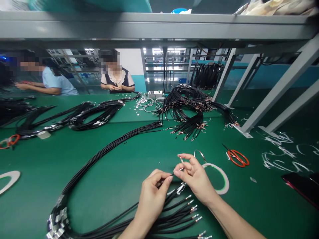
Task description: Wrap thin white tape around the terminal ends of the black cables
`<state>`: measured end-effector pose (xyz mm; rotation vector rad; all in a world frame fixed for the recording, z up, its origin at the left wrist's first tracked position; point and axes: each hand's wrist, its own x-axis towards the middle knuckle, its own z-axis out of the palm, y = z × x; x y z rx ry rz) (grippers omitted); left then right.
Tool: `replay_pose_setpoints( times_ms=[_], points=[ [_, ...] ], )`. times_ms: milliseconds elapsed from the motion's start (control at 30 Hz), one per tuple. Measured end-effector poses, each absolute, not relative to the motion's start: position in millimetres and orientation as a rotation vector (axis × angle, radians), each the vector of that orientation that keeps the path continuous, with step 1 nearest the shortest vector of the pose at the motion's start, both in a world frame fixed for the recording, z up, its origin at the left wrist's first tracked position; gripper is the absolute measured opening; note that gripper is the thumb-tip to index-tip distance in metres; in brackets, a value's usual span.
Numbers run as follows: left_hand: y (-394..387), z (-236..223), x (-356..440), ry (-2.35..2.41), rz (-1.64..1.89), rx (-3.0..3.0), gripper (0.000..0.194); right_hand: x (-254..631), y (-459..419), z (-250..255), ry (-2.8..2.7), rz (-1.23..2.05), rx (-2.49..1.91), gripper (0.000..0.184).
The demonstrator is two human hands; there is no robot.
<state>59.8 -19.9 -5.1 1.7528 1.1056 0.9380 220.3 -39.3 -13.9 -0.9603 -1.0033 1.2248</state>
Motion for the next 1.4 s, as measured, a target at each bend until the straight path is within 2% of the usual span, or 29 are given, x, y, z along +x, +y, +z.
replay_pose_setpoints(
  times_ms=[133,300,367,633,933,1400],
  points=[
    [-19,-5,59,1.111,0.860,1.690,0.025,218,-40,-13,-1.039,1.228,-1.006,0.052],
    [-20,0,62,1.096,0.916,1.618,0.024,216,-44,-9,-0.966,0.977,-1.117,0.029],
    [-21,4,64,1.071,0.977,1.573,0.021,214,-46,-8,-0.947,0.917,-1.147,0.027],
    [-23,6,65,1.032,1.132,1.423,0.014,204,-57,0,-1.052,1.113,-1.061,0.025],
    [-23,4,64,0.987,1.173,1.353,0.013,209,-50,5,-0.820,1.269,-1.011,0.027],
    [-23,0,64,1.002,1.171,1.408,0.013,213,-49,3,-0.813,1.353,-0.965,0.025]
  ],
)
